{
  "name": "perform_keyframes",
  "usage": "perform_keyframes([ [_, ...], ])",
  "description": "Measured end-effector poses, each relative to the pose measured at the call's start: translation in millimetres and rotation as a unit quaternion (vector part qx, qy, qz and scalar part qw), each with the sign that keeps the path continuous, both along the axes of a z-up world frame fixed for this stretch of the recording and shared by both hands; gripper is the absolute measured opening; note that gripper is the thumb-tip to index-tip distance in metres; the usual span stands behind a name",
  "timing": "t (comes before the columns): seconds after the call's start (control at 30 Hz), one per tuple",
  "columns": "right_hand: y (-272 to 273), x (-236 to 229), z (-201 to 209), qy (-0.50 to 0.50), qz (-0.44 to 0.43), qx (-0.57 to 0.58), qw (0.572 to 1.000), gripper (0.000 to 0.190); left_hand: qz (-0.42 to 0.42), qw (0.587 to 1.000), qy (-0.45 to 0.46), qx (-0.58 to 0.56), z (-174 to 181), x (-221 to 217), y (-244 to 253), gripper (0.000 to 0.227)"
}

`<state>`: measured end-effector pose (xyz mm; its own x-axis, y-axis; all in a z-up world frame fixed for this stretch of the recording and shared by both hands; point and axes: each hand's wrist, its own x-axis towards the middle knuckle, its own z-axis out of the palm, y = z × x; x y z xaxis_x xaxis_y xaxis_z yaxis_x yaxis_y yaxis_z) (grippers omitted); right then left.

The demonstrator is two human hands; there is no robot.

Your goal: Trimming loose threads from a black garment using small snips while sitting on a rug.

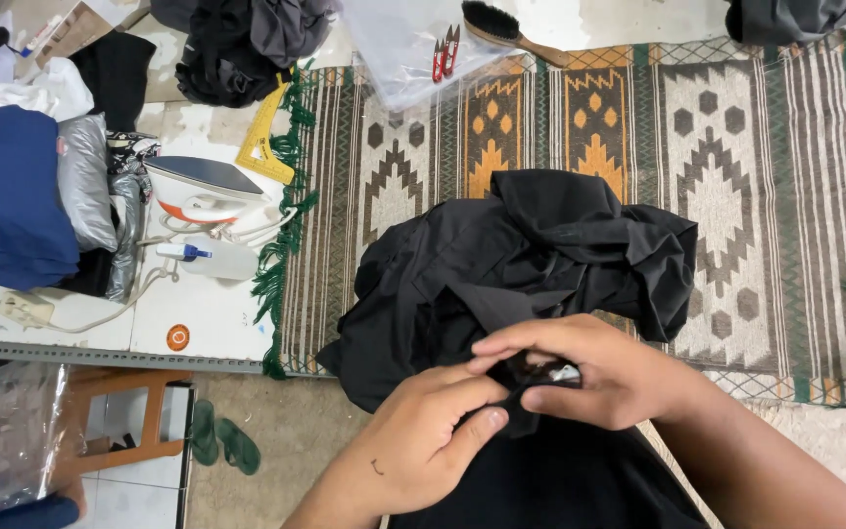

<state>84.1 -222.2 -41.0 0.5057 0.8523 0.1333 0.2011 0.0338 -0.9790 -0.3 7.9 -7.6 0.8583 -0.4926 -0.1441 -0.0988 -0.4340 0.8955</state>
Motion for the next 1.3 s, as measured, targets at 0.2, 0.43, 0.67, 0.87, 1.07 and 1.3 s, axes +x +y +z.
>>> perform_keyframes([
  [0.2, -23, 15, -52, -0.121, -0.007, -0.136, 0.983, 0.021, -0.046, 0.979, 0.04, 0.194, -26, 0, 20, 0.022],
  [0.43, -100, 21, -85, -0.123, -0.124, -0.277, 0.945, 0.039, -0.038, 0.983, 0.087, 0.154, -50, 6, 49, 0.043],
  [0.67, -90, 31, -81, -0.048, -0.329, -0.706, 0.626, 0.078, 0.188, 0.936, 0.124, 0.27, -153, 24, 72, 0.057],
  [0.87, -76, 17, -133, -0.058, -0.454, -0.478, 0.749, 0.023, 0.151, 0.886, 0.324, 0.296, -194, 14, 72, 0.056],
  [1.07, -73, 50, -206, -0.166, -0.469, -0.411, 0.763, 0.031, 0.226, 0.91, 0.154, 0.31, -240, 11, 65, 0.032],
  [1.3, -104, 67, -259, -0.13, -0.471, -0.464, 0.739, 0.025, 0.245, 0.889, 0.14, 0.361, -224, 30, 48, 0.091],
])
